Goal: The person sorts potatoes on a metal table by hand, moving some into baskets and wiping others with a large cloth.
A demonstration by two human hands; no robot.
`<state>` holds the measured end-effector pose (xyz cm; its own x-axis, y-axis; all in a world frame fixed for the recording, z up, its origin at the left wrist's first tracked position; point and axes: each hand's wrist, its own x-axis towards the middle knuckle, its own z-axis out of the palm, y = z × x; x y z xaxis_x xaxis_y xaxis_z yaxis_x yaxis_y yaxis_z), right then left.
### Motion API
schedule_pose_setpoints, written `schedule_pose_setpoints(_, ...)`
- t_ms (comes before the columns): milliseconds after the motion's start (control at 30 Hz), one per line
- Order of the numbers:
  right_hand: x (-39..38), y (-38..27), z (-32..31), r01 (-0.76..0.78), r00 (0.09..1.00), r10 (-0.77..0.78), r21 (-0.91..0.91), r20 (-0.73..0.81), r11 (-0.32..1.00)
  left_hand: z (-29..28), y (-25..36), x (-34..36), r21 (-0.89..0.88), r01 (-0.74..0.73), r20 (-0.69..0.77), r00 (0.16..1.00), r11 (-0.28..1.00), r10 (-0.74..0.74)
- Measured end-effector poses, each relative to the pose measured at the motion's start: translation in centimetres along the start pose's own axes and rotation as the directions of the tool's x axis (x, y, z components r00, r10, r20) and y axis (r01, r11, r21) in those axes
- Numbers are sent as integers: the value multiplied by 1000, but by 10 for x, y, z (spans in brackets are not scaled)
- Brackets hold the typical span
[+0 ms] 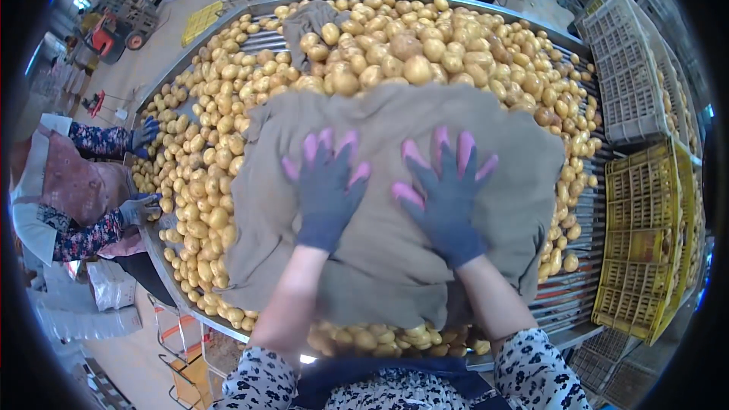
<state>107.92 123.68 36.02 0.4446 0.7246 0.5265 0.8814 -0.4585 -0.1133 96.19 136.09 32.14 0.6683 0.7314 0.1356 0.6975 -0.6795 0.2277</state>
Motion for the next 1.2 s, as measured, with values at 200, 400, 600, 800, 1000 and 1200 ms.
schedule_pose_setpoints(200,23,-24,49,152,988,-151,-32,16,988,12,-70,27,32,57,-277,960,998,-46)
schedule_pose_setpoints(400,-30,-49,53,156,953,-128,-84,274,984,13,-81,-52,86,54,-216,976,995,-35)
schedule_pose_setpoints(600,16,-91,108,255,959,-272,169,82,952,57,-130,14,60,216,-170,964,975,-203)
schedule_pose_setpoints(800,35,-85,57,195,898,-373,546,235,815,-5,-199,67,-209,17,212,977,978,29)
schedule_pose_setpoints(1000,-79,31,-81,-317,947,301,476,111,820,-20,-172,-135,-599,23,-144,980,800,-137)
schedule_pose_setpoints(1200,-170,32,-105,-294,921,230,174,313,940,26,-152,-254,-114,-67,-93,994,991,56)
